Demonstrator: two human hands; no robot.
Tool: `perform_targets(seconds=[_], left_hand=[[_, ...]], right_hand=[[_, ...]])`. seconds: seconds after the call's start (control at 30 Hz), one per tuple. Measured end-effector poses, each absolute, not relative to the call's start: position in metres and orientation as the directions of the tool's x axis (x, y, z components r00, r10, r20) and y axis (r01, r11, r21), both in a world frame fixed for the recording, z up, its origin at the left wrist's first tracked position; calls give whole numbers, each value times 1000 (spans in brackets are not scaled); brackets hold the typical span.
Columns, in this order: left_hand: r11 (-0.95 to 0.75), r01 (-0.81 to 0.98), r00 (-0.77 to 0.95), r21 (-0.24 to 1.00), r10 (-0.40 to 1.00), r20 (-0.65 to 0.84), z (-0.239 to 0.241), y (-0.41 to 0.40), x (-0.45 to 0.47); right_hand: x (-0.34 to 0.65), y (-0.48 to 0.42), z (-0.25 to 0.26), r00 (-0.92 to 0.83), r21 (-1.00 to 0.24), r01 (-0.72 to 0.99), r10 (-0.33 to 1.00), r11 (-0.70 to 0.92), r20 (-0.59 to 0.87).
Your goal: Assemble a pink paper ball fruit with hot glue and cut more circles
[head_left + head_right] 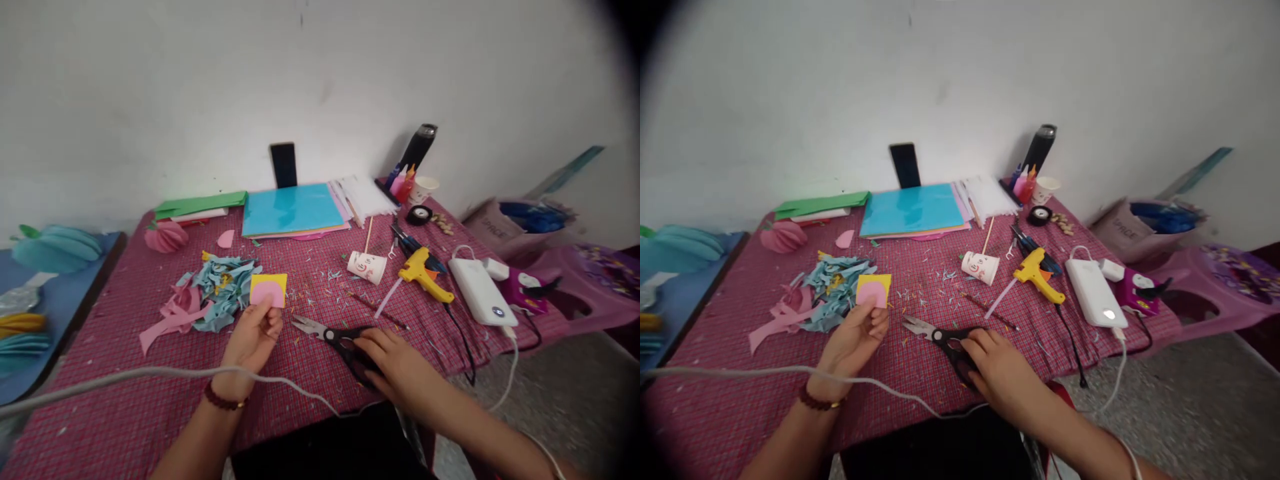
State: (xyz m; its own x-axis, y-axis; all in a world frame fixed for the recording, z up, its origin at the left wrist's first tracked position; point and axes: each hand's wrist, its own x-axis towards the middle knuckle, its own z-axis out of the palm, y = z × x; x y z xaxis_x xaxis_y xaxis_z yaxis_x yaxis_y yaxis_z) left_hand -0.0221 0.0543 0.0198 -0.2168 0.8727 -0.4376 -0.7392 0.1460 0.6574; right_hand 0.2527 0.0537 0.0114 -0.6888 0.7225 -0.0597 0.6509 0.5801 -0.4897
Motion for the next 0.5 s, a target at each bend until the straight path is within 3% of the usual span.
perform_targets(seconds=[0.17, 0.27, 0.37, 0.43, 0.5], left_hand=[[121, -769, -171, 628, 907, -384, 22, 50, -17], [22, -759, -231, 651, 925, -301, 35, 47, -13], [-141, -739, -325, 659, 931, -165, 62, 41, -10], [-249, -720, -385, 647, 920, -76, 86, 36, -8], [-346, -696, -449, 630, 893, -6, 109, 32, -6]], right_hand=[[249, 42, -5, -645, -423, 680, 763, 599, 44], [243, 51, 7, -620, -452, 684, 783, 572, 52], [241, 61, 17, -550, -686, 584, 833, 433, 58], [235, 66, 21, -506, -879, 390, 861, 274, 44], [223, 69, 27, -518, -975, 150, 853, 165, 65]])
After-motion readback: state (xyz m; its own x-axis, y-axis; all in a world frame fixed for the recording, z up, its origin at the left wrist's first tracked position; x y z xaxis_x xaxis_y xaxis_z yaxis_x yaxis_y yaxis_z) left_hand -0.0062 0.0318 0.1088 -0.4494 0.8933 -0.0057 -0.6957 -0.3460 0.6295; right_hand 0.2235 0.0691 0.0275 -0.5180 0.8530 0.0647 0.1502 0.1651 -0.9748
